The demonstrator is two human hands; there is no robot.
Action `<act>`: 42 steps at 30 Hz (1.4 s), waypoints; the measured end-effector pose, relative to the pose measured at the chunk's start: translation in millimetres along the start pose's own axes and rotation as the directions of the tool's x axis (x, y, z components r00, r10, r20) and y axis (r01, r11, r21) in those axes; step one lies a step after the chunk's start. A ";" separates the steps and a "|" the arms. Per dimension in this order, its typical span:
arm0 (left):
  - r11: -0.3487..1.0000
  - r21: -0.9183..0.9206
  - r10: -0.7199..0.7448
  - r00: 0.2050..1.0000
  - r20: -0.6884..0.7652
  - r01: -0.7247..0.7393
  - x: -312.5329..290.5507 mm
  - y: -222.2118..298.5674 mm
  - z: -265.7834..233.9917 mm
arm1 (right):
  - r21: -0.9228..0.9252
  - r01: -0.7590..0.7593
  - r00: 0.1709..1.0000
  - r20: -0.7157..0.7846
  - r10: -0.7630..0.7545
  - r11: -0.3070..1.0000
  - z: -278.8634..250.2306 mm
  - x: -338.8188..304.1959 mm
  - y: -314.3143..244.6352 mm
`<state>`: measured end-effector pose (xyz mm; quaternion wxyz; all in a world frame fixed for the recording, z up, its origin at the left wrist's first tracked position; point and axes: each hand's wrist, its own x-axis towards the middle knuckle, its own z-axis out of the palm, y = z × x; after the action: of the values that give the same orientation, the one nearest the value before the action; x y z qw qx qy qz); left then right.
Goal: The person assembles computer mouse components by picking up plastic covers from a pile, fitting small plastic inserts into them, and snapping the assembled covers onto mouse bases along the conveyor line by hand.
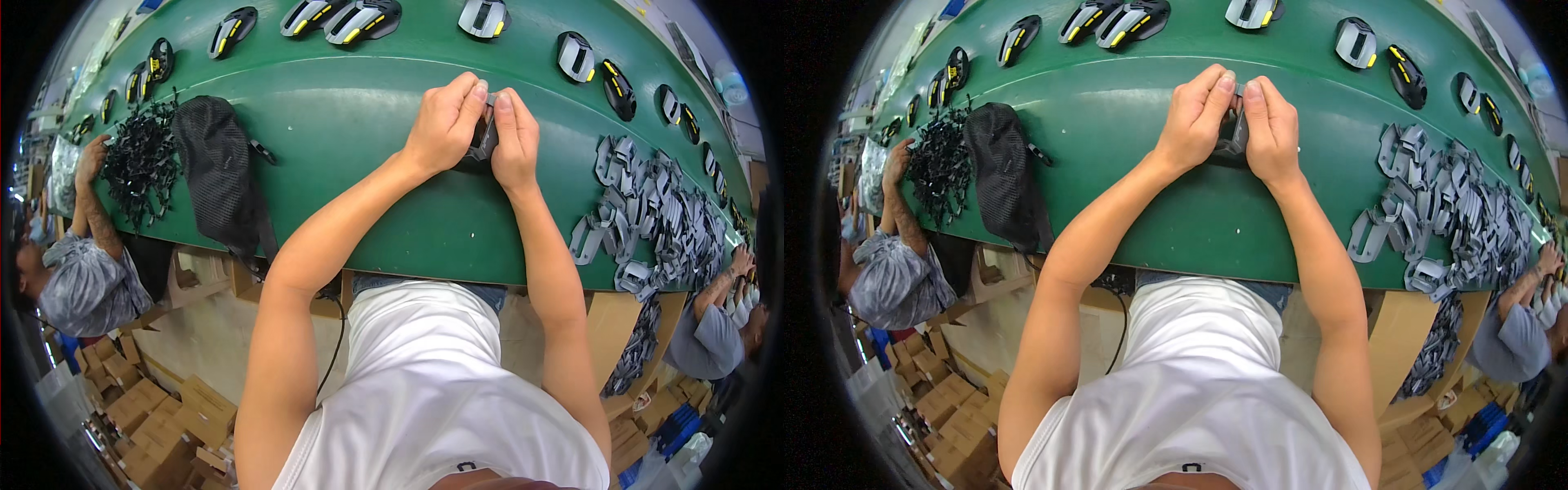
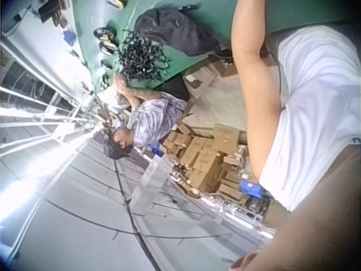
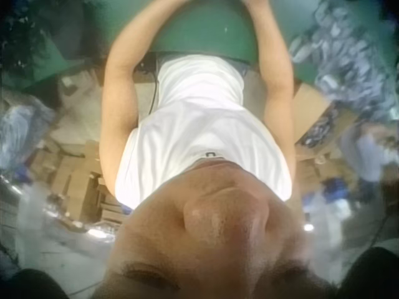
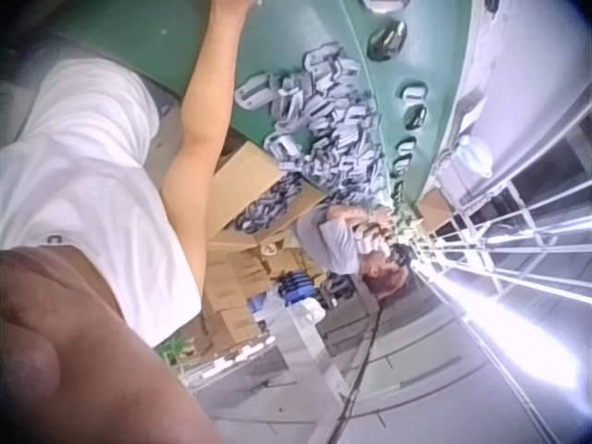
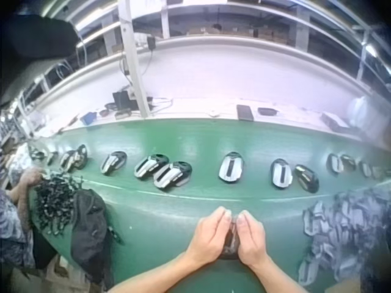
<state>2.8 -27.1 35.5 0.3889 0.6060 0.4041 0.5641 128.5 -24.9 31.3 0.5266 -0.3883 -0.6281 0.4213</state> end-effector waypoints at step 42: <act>0.986 0.019 0.167 0.984 -0.066 -0.166 -9.4 5.3 12.7 | 0.112 0.024 0.985 -0.174 -0.004 0.993 11.0 -9.6 -6.1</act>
<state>15.4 -38.1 36.2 0.3227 0.6209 0.3687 0.6119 118.8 -37.3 32.9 0.6035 -0.3883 -0.5577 0.4172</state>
